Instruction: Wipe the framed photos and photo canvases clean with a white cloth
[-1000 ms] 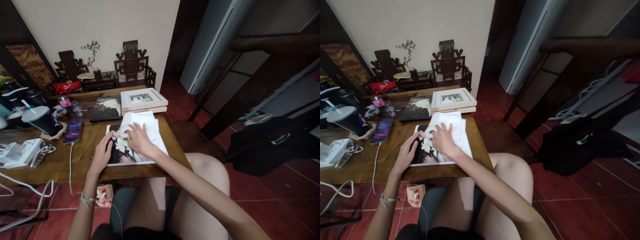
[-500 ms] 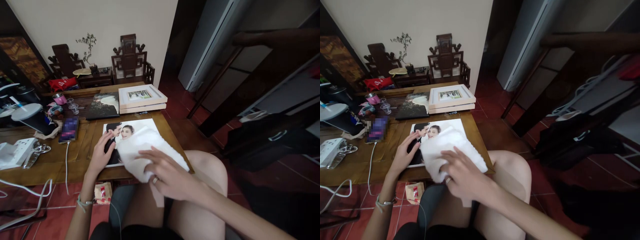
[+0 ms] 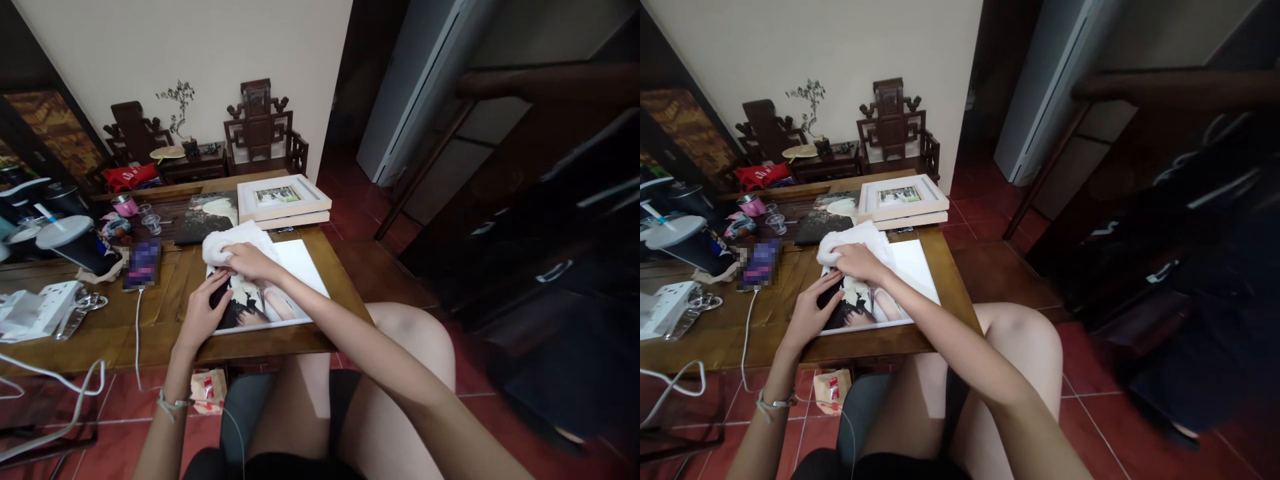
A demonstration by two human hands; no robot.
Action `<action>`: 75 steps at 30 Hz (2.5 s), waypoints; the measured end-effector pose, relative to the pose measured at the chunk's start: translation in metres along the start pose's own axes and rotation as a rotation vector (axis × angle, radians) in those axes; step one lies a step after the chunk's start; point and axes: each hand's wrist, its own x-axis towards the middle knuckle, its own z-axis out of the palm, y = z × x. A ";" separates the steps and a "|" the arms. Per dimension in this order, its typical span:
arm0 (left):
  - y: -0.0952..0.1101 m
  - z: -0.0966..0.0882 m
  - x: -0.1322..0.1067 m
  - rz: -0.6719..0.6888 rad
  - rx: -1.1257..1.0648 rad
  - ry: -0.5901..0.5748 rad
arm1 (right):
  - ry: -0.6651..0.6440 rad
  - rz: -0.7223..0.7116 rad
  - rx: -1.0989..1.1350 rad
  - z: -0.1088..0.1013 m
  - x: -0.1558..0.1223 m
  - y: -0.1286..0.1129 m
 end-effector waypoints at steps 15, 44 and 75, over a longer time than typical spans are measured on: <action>-0.002 0.000 -0.001 -0.007 -0.011 -0.007 | 0.156 0.120 -0.232 -0.035 -0.111 0.056; -0.006 0.000 0.000 -0.083 -0.016 -0.010 | 0.061 -0.007 -0.409 -0.019 -0.142 0.031; -0.005 0.001 0.000 -0.064 0.008 -0.017 | -0.008 -0.125 -0.321 -0.010 -0.210 -0.016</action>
